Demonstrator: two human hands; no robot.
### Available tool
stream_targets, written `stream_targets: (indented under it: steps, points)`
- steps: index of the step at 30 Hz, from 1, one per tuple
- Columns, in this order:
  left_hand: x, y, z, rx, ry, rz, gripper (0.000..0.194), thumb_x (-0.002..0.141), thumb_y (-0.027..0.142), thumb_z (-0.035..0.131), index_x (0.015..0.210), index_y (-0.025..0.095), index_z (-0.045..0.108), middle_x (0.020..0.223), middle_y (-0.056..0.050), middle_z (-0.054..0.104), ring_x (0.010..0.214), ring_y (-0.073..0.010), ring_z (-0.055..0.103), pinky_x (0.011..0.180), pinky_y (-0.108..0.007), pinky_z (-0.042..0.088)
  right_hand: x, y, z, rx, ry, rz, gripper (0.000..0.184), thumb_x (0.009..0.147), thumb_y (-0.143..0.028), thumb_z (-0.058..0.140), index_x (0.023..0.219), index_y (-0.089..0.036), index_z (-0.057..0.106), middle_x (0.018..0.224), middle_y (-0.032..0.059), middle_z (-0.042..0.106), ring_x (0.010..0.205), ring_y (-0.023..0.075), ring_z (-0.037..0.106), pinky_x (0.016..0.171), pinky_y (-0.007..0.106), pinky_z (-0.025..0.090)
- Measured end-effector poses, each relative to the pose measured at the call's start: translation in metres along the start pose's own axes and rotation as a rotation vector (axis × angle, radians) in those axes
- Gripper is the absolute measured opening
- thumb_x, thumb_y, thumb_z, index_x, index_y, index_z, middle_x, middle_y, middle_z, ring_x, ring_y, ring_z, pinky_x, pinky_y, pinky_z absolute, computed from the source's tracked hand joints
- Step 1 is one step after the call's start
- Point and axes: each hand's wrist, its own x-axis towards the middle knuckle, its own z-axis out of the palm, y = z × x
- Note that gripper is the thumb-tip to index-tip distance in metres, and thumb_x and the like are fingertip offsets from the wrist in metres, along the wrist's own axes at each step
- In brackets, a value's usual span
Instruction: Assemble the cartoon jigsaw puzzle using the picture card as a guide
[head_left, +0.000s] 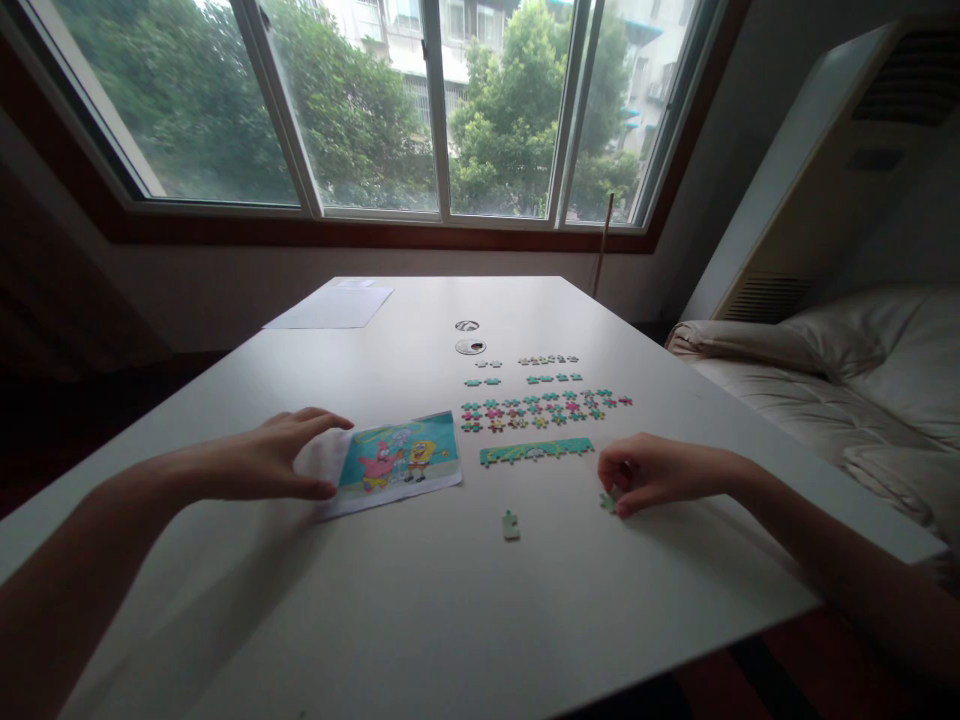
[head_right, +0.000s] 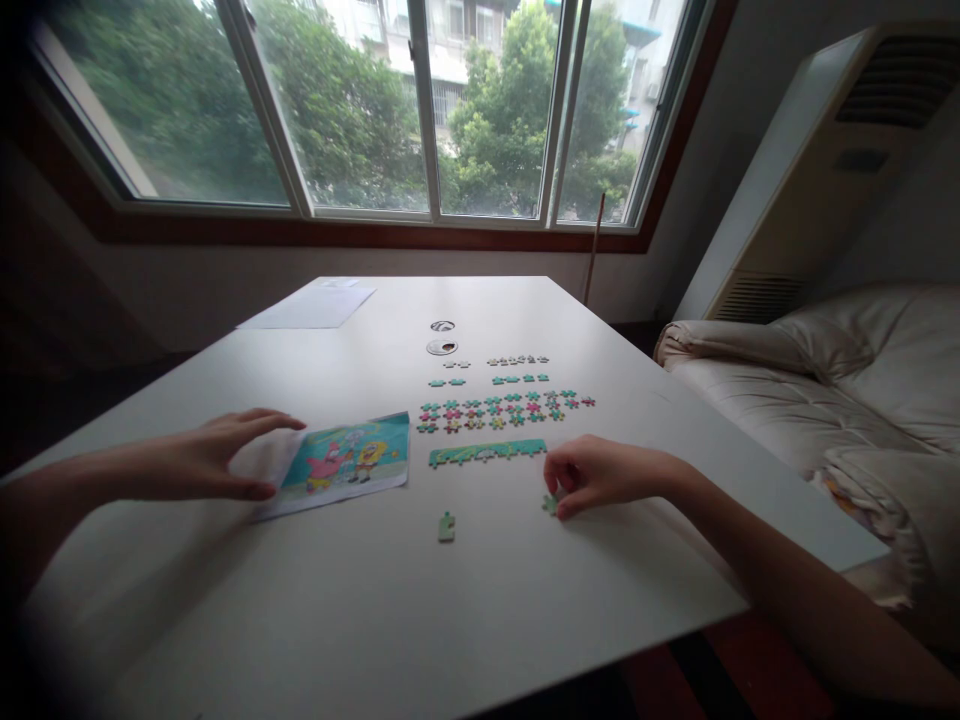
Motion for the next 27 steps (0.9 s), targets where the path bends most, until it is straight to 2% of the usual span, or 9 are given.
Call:
stream_targets:
  steps: [3,5,7,10,12,15,18,27]
  points:
    - [0.009,0.013,-0.001,0.025,0.093,0.072,0.037,0.087,0.035,0.052,0.117,0.013,0.05,0.118,-0.009,0.05,0.11,-0.0262,0.046,0.092,-0.04,0.037,0.0,0.0,0.0,-0.01,0.015,-0.017,0.03,0.072,-0.042,0.065,0.083,-0.015,0.059,0.072,-0.0005,0.052,0.064,0.01,0.045,0.056,0.02,0.036]
    - [0.016,0.031,0.005,0.009,0.112,0.141,0.03,0.089,0.035,0.048,0.111,0.015,0.053,0.111,-0.008,0.053,0.098,-0.0228,0.053,0.085,-0.036,0.042,0.001,0.0,0.0,-0.027,0.031,-0.042,0.03,0.072,-0.043,0.065,0.082,-0.015,0.059,0.075,0.0005,0.053,0.067,0.0105,0.046,0.058,0.021,0.037]
    - [0.02,0.055,0.016,0.022,0.117,0.218,0.025,0.089,0.033,0.047,0.108,0.019,0.056,0.109,-0.008,0.054,0.089,-0.0208,0.056,0.079,-0.034,0.045,0.001,0.0,0.0,-0.043,0.037,-0.055,0.031,0.071,-0.044,0.065,0.082,-0.015,0.06,0.077,0.001,0.054,0.068,0.0108,0.046,0.059,0.021,0.037]
    - [0.017,0.099,0.039,0.073,0.107,0.374,0.023,0.087,0.022,0.048,0.109,0.023,0.056,0.106,-0.007,0.055,0.094,-0.0224,0.055,0.082,-0.037,0.044,0.001,0.002,0.001,-0.055,0.033,-0.049,0.033,0.07,-0.045,0.066,0.082,-0.015,0.06,0.076,0.0009,0.054,0.068,0.011,0.046,0.059,0.021,0.037]
    - [0.01,0.126,0.052,0.099,0.092,0.436,0.028,0.085,0.023,0.051,0.113,0.023,0.053,0.106,-0.008,0.056,0.095,-0.0247,0.055,0.083,-0.04,0.044,0.001,0.003,0.001,-0.058,0.031,-0.05,0.033,0.069,-0.045,0.066,0.083,-0.016,0.06,0.076,0.0009,0.054,0.068,0.0112,0.046,0.06,0.022,0.037]
    - [0.002,0.151,0.062,0.117,0.056,0.48,0.034,0.083,0.024,0.055,0.117,0.024,0.05,0.104,-0.007,0.057,0.094,-0.0261,0.055,0.081,-0.041,0.045,0.001,0.003,0.001,-0.062,0.034,-0.063,0.033,0.07,-0.045,0.066,0.082,-0.015,0.06,0.076,0.0009,0.053,0.068,0.0112,0.046,0.06,0.022,0.037]
    - [0.0,0.157,0.063,0.121,0.049,0.502,0.036,0.084,0.023,0.054,0.12,0.024,0.048,0.105,-0.007,0.057,0.096,-0.0259,0.053,0.083,-0.041,0.045,0.001,0.002,0.0,-0.061,0.032,-0.067,0.032,0.07,-0.045,0.066,0.081,-0.015,0.059,0.075,0.0006,0.052,0.068,0.0109,0.046,0.06,0.022,0.037]
    - [-0.002,0.15,0.053,0.077,0.034,0.547,0.036,0.081,0.022,0.057,0.116,0.025,0.052,0.1,-0.005,0.059,0.091,-0.0234,0.056,0.086,-0.039,0.042,0.0,-0.001,0.0,-0.042,0.026,-0.044,0.031,0.071,-0.044,0.065,0.08,-0.015,0.059,0.074,0.0005,0.052,0.067,0.0108,0.045,0.058,0.021,0.036]
